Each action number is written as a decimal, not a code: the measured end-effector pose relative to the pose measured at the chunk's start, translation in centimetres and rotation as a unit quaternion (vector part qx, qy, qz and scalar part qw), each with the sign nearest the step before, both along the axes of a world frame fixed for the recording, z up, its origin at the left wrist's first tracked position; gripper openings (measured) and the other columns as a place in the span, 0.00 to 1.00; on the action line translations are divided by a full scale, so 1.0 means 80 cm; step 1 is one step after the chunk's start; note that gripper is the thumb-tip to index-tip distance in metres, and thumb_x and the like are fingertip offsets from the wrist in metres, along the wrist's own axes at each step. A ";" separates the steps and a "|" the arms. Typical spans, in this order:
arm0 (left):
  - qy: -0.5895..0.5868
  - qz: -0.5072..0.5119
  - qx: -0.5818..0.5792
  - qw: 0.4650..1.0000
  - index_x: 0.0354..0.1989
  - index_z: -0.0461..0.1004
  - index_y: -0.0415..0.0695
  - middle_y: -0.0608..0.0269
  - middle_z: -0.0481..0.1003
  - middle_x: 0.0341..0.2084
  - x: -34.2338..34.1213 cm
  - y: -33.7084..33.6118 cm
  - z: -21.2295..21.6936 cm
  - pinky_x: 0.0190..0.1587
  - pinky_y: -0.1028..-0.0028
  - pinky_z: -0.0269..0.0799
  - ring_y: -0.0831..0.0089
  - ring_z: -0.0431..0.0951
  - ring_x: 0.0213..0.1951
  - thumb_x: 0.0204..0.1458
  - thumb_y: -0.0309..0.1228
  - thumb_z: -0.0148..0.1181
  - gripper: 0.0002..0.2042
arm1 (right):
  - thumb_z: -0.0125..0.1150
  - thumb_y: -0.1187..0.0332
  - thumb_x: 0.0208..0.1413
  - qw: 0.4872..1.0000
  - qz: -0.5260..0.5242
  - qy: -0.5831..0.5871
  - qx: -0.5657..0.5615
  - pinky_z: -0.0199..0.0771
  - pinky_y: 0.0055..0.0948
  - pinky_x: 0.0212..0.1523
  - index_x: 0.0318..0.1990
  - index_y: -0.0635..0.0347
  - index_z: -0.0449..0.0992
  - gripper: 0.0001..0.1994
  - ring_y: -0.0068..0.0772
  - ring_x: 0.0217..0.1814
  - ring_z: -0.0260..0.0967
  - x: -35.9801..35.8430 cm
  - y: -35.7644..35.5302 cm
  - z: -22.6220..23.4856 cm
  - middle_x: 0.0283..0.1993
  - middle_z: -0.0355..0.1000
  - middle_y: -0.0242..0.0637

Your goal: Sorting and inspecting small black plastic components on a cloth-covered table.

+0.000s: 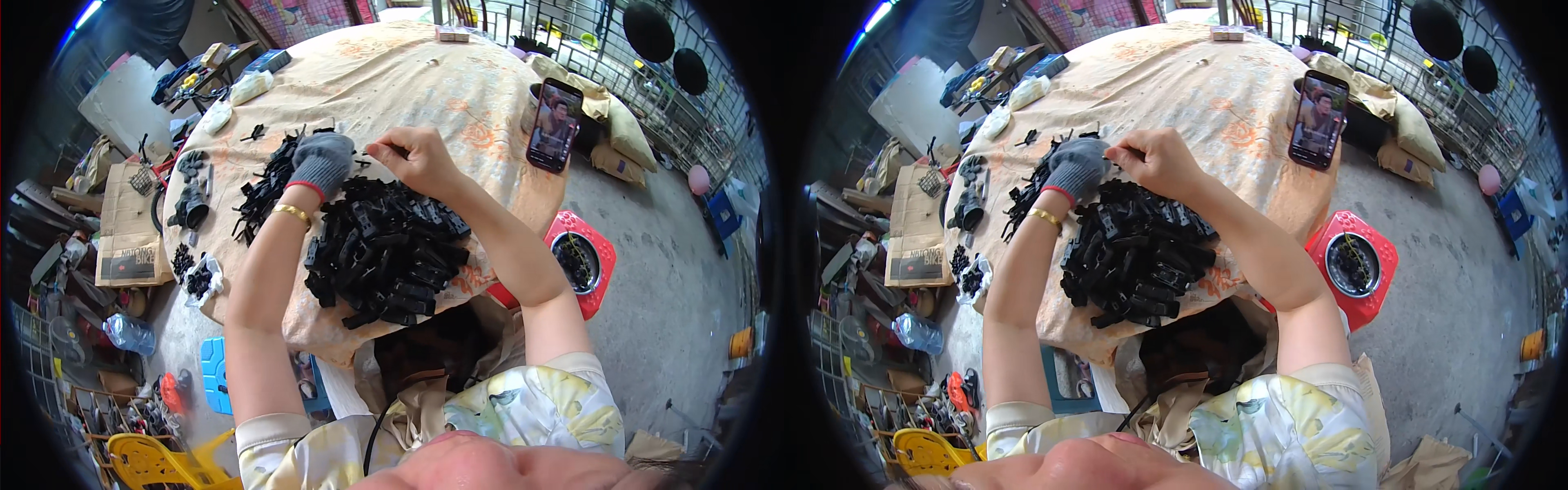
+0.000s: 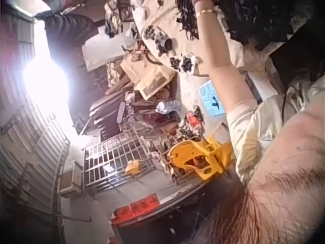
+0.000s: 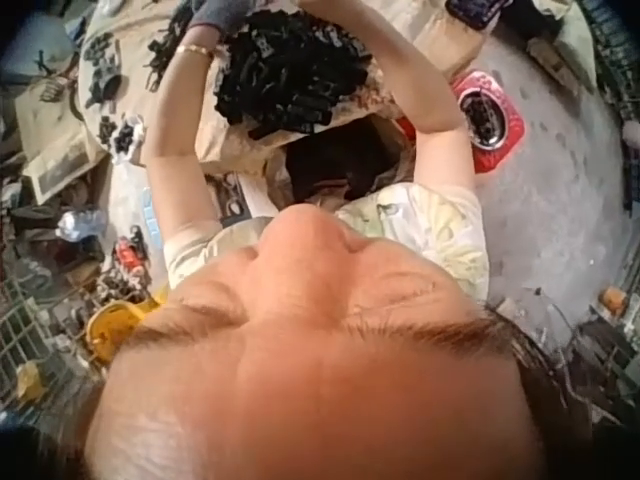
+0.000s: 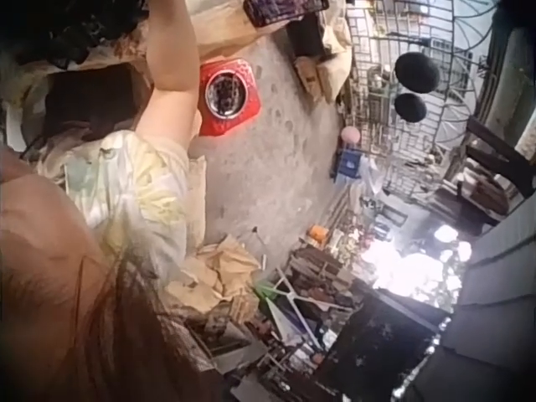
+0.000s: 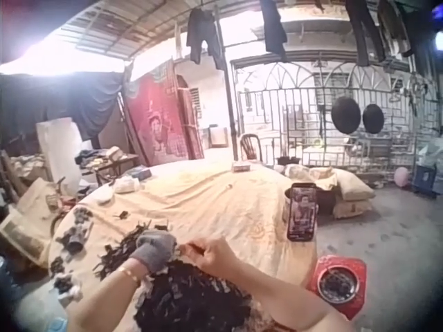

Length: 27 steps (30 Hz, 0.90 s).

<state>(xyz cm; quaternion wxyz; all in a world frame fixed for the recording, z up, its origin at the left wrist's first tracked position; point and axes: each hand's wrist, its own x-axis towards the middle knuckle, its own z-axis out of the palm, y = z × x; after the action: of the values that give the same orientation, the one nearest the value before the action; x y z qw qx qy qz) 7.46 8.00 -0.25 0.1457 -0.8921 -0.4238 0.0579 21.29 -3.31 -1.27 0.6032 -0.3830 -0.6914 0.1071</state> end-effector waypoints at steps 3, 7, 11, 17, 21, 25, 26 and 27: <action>-0.300 -0.052 -0.074 0.949 0.38 0.72 0.43 0.51 0.74 0.33 -0.020 -0.018 0.015 0.44 0.69 0.69 0.60 0.75 0.39 0.50 0.31 0.50 0.09 | 0.60 0.68 0.49 0.997 -0.047 0.056 -0.032 0.57 0.18 0.19 0.30 0.66 0.76 0.08 0.14 0.18 0.57 0.002 0.004 -0.002 0.15 0.66 0.30; -0.647 -0.207 -0.337 0.652 0.39 0.71 0.38 0.59 0.74 0.37 -0.042 -0.066 0.022 0.47 0.71 0.69 0.66 0.75 0.39 0.54 0.27 0.47 0.09 | 0.61 0.63 0.50 0.974 0.026 0.198 -0.105 0.61 0.16 0.23 0.35 0.64 0.76 0.12 0.14 0.23 0.60 0.012 0.009 0.001 0.24 0.70 0.26; -0.715 -0.202 -0.495 0.451 0.39 0.70 0.35 0.55 0.72 0.39 -0.049 -0.114 0.023 0.47 0.66 0.70 0.63 0.75 0.40 0.54 0.30 0.49 0.11 | 0.61 0.62 0.49 0.951 0.146 0.177 -0.205 0.61 0.12 0.27 0.42 0.66 0.73 0.17 0.11 0.26 0.61 0.007 -0.011 0.014 0.28 0.71 0.28; -0.686 -0.191 -0.569 0.411 0.40 0.70 0.36 0.51 0.74 0.36 -0.072 -0.114 0.027 0.45 0.62 0.72 0.60 0.75 0.40 0.51 0.33 0.53 0.13 | 0.59 0.67 0.49 0.934 0.211 0.224 -0.181 0.54 0.10 0.20 0.42 0.64 0.73 0.14 0.08 0.21 0.57 -0.013 -0.025 0.022 0.27 0.70 0.26; -0.679 -0.178 -0.600 0.384 0.40 0.69 0.36 0.53 0.74 0.34 -0.076 -0.110 0.021 0.45 0.64 0.72 0.62 0.76 0.38 0.48 0.32 0.56 0.13 | 0.57 0.70 0.50 0.930 0.235 0.214 -0.185 0.60 0.10 0.25 0.42 0.64 0.73 0.12 0.10 0.26 0.62 -0.016 -0.030 0.023 0.32 0.72 0.29; -0.657 -0.121 -0.628 0.399 0.33 0.67 0.37 0.57 0.73 0.29 -0.070 -0.122 0.030 0.45 0.65 0.73 0.64 0.76 0.37 0.44 0.31 0.60 0.13 | 0.58 0.73 0.49 0.930 0.261 0.176 -0.190 0.67 0.16 0.41 0.43 0.66 0.72 0.13 0.17 0.39 0.68 -0.010 -0.033 0.023 0.37 0.73 0.32; -0.645 -0.132 -0.612 0.438 0.34 0.69 0.38 0.57 0.74 0.29 -0.073 -0.123 0.030 0.37 0.73 0.73 0.70 0.76 0.32 0.44 0.31 0.59 0.12 | 0.58 0.74 0.49 0.929 0.273 0.167 -0.184 0.67 0.17 0.40 0.43 0.66 0.72 0.13 0.17 0.39 0.67 -0.011 -0.034 0.025 0.38 0.73 0.33; -0.630 -0.144 -0.596 0.477 0.34 0.71 0.38 0.57 0.75 0.29 -0.075 -0.123 0.030 0.29 0.82 0.73 0.75 0.76 0.28 0.45 0.31 0.59 0.11 | 0.58 0.74 0.49 0.928 0.285 0.158 -0.178 0.67 0.17 0.40 0.43 0.66 0.72 0.12 0.18 0.39 0.67 -0.011 -0.034 0.025 0.39 0.72 0.33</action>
<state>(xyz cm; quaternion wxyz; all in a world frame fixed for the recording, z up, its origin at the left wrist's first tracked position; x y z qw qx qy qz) 1.43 -1.85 2.13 -0.7207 -0.6095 -0.1312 -0.3032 20.38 -6.01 0.72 0.5702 -0.2489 -0.6369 0.4552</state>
